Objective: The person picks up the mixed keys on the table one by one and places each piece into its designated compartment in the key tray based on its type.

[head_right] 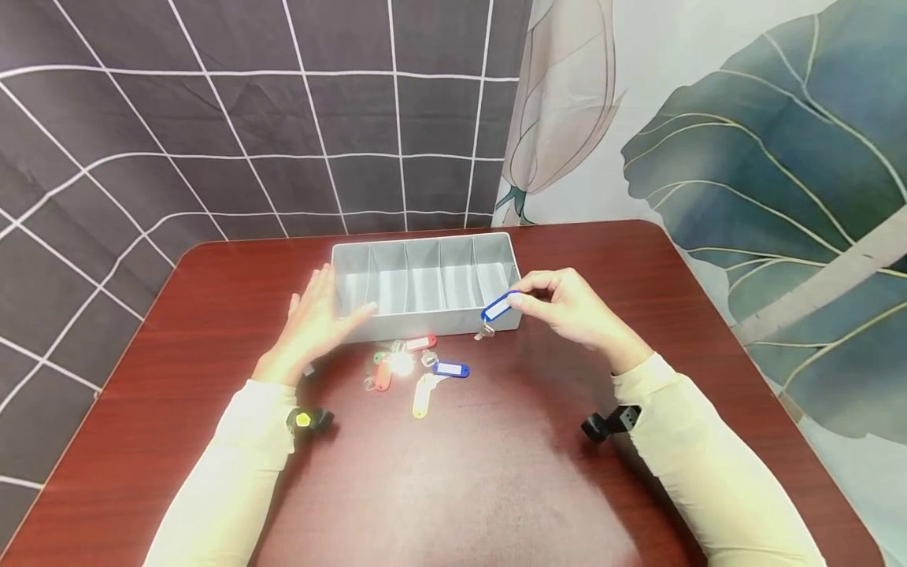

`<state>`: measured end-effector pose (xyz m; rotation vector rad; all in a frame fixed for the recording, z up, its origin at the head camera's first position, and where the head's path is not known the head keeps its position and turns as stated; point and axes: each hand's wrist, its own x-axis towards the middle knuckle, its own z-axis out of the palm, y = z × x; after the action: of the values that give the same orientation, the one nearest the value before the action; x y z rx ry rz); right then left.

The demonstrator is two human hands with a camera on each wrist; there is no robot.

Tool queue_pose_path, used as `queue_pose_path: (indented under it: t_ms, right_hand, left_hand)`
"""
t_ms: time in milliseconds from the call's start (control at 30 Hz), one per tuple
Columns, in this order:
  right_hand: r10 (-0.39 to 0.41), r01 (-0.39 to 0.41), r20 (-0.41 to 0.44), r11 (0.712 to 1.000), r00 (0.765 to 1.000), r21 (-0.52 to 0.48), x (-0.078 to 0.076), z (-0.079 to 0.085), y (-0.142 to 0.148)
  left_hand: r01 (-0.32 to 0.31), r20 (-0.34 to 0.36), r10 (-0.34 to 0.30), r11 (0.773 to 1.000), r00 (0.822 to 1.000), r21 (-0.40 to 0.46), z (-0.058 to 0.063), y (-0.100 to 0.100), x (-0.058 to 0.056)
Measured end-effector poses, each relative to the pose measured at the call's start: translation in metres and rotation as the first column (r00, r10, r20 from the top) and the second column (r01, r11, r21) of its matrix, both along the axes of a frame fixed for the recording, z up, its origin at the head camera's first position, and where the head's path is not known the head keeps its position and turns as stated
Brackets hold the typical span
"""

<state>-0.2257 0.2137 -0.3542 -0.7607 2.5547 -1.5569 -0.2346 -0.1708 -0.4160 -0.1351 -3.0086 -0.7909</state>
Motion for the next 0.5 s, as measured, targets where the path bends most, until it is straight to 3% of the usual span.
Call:
queue_pose_path:
  t_ms: [333, 500]
  right_hand:
    - [-0.120, 0.120, 0.000, 0.993, 0.993, -0.019, -0.012, 0.012, 0.009]
    - [-0.156, 0.155, -0.005, 0.985, 0.988, -0.076, -0.023, 0.018, 0.007]
  left_hand:
    - [0.003, 0.019, -0.003, 1.000, 1.000, -0.009, -0.001, 0.003, -0.001]
    - [-0.001, 0.005, 0.001, 1.000, 1.000, -0.010, 0.000, 0.002, -0.003]
